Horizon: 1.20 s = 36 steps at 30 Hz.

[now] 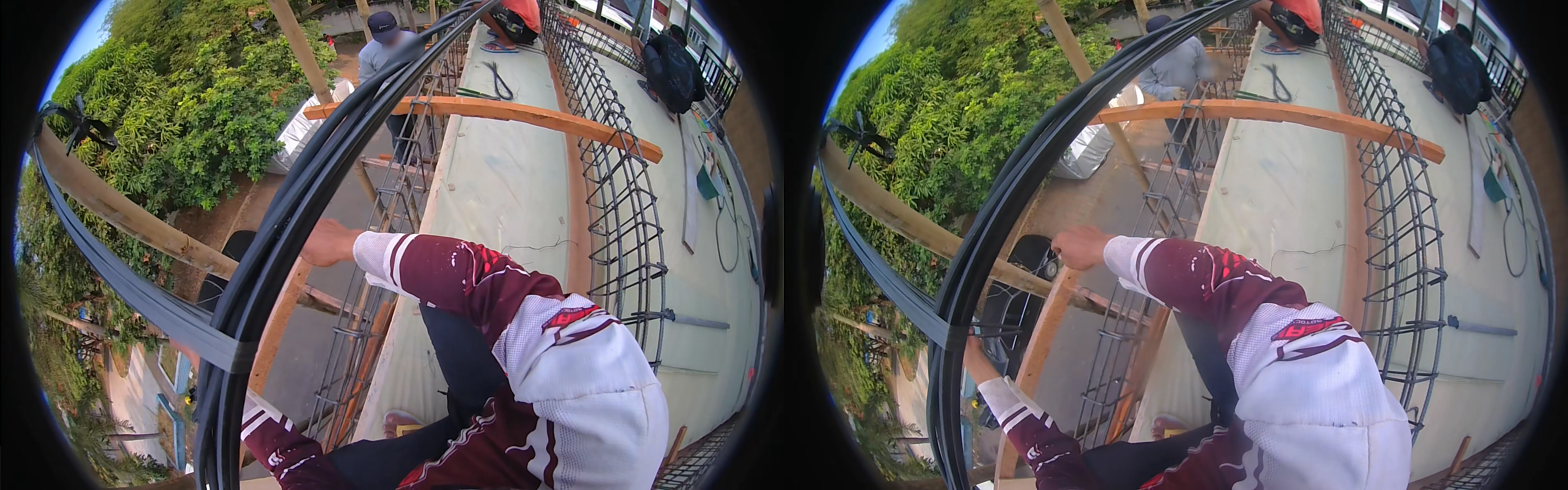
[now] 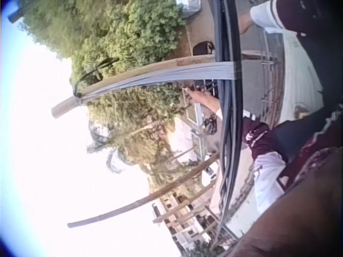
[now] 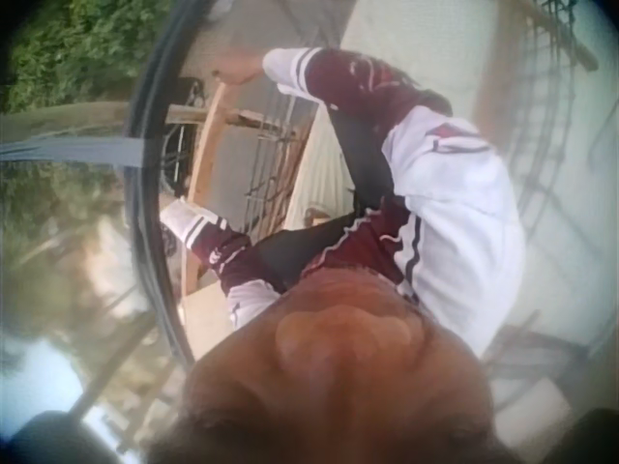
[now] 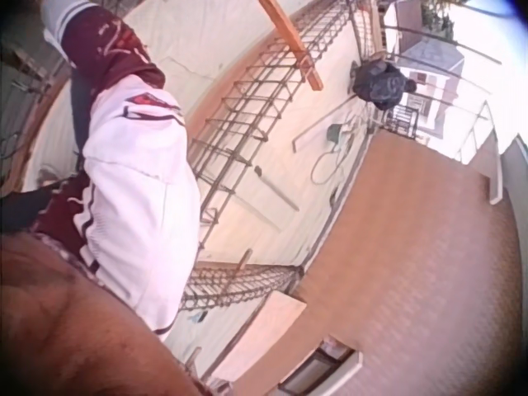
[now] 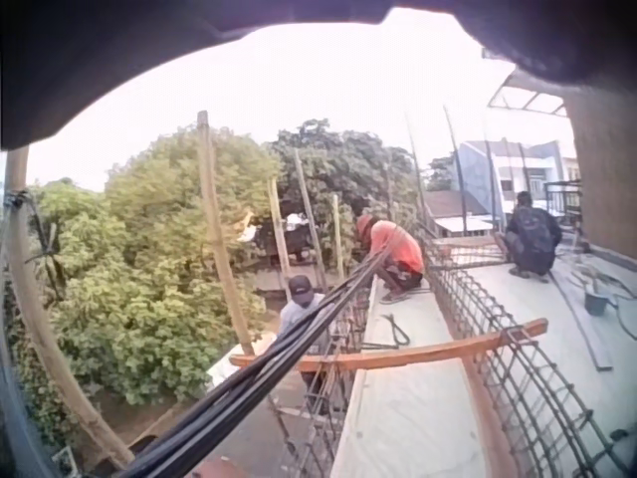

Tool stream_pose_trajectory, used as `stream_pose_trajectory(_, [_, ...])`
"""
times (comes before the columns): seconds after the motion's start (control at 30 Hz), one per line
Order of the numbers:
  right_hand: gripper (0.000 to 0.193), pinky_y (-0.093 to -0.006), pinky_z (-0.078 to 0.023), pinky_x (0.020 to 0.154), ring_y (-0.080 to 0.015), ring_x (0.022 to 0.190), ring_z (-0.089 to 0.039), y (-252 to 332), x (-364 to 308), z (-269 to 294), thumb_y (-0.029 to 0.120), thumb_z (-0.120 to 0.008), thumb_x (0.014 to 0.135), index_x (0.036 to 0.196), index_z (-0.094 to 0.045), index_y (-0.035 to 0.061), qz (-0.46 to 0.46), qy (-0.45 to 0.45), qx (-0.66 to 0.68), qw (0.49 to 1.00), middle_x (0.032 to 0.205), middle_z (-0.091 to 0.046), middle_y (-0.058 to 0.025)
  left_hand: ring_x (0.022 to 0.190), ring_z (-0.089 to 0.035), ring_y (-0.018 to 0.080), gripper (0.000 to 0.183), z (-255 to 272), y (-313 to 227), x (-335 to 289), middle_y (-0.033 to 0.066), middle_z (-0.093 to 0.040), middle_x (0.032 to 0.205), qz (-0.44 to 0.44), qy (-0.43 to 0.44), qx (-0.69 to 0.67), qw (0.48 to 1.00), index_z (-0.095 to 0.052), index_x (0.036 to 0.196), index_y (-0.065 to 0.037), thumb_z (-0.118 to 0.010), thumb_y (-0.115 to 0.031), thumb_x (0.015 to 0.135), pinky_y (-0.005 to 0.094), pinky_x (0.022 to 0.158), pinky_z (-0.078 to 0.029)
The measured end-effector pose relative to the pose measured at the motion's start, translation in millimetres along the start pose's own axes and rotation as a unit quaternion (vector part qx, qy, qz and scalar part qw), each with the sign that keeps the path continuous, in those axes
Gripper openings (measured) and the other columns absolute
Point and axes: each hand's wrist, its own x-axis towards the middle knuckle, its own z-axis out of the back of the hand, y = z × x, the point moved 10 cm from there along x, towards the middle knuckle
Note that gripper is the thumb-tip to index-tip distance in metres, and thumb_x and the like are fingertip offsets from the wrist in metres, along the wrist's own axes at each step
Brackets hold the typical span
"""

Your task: The person is assembling a rebar structure on a construction site. They are using pliers to tie the rebar together with wire.

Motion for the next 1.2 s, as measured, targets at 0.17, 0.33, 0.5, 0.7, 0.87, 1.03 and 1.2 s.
stream_pose_trajectory(0.17, [0.018, -0.048, -0.052, 0.081, -0.0374, 0.096, -0.068, 4.6, -4.9, 21.6, 0.018, -0.064, 0.087, 0.101, -0.074, 0.011, -0.041, 0.003, 0.017, 0.999, 0.097, -0.072, -0.0158, 0.056, -0.055, 0.0081, 0.025, -30.2, -2.8, -14.6, 0.0052, -0.069, 0.092, -0.001, 0.043, 0.038, 0.998, -0.065, 0.106, -0.008, -0.069, -0.03, 0.096, 0.0191, 0.037, -0.029])
stream_pose_trajectory(0.33, [0.021, -0.0486, -0.052, 0.082, -0.0375, 0.097, -0.068, 4.4, -12.8, 36.8, 0.014, -0.06, 0.087, 0.102, -0.074, 0.0098, -0.032, 0.017, 0.006, 0.999, 0.1, -0.073, -0.016, 0.058, -0.055, 0.0081, 0.028, -57.5, 8.3, -18.3, 0.0049, -0.069, 0.097, 0.001, 0.091, 0.069, 0.993, -0.065, 0.112, -0.01, -0.069, -0.032, 0.096, 0.0185, 0.038, -0.03])
stream_pose_trajectory(0.5, [0.022, -0.0461, -0.053, 0.085, -0.0376, 0.098, -0.069, -11.0, -18.2, 45.1, 0.017, -0.061, 0.089, 0.104, -0.075, 0.0087, -0.021, 0.07, -0.011, 0.997, 0.101, -0.073, -0.0172, 0.058, -0.054, 0.0086, 0.042, -90.7, 27.8, -16.5, 0.0071, -0.071, 0.1, 0.002, 0.131, 0.145, 0.981, -0.067, 0.124, -0.005, -0.07, -0.035, 0.095, 0.0191, 0.04, -0.03])
stream_pose_trajectory(0.7, [0.027, -0.044, -0.052, 0.089, -0.035, 0.097, -0.069, -10.7, -29.3, 78.8, 0.023, -0.063, 0.091, 0.111, -0.073, 0.0096, 0.025, -0.083, -0.109, 0.99, 0.099, -0.073, -0.0177, 0.059, -0.056, 0.0094, 0.036, -137.4, 10.1, -57.6, 0.0099, -0.073, 0.098, 0.023, 0.182, 0.05, 0.982, -0.068, 0.116, 0.0, -0.071, -0.029, 0.095, 0.0195, 0.04, -0.03])
stream_pose_trajectory(0.87, [0.035, -0.0423, -0.051, 0.094, -0.0338, 0.097, -0.07, -33.2, -30.4, 139.9, 0.033, -0.062, 0.093, 0.116, -0.071, 0.0073, -0.025, -0.225, -0.024, 0.974, 0.101, -0.073, -0.0181, 0.054, -0.057, 0.0129, 0.02, -123.8, -19.7, -63.2, 0.0103, -0.073, 0.093, 0.01, 0.059, -0.014, 0.998, -0.065, 0.111, -0.005, -0.064, -0.02, 0.098, 0.02, 0.038, -0.031])
stream_pose_trajectory(1.03, [0.036, -0.0434, -0.052, 0.09, -0.0333, 0.095, -0.07, -51.9, -36.6, 174.3, 0.032, -0.063, 0.091, 0.111, -0.071, 0.0036, -0.042, -0.27, 0.004, 0.962, 0.099, -0.073, -0.0183, 0.064, -0.06, 0.0164, 0.024, -119.3, -16.4, -60.6, 0.0116, -0.073, 0.1, 0.05, 0.078, -0.089, 0.992, -0.062, 0.114, -0.004, -0.057, -0.024, 0.103, 0.0224, 0.042, -0.034])
stream_pose_trajectory(1.2, [0.027, -0.042, -0.054, 0.08, -0.0364, 0.09, -0.069, -24.1, -47.6, 178.5, 0.021, -0.06, 0.089, 0.098, -0.071, -0.0016, 0.043, -0.234, 0.056, 0.97, 0.093, -0.071, -0.0223, 0.076, -0.062, 0.018, 0.022, -139.8, -7.6, -65.4, 0.0092, -0.07, 0.1, 0.101, 0.094, -0.167, 0.976, -0.058, 0.108, -0.008, -0.046, -0.027, 0.107, 0.025, 0.046, -0.036])
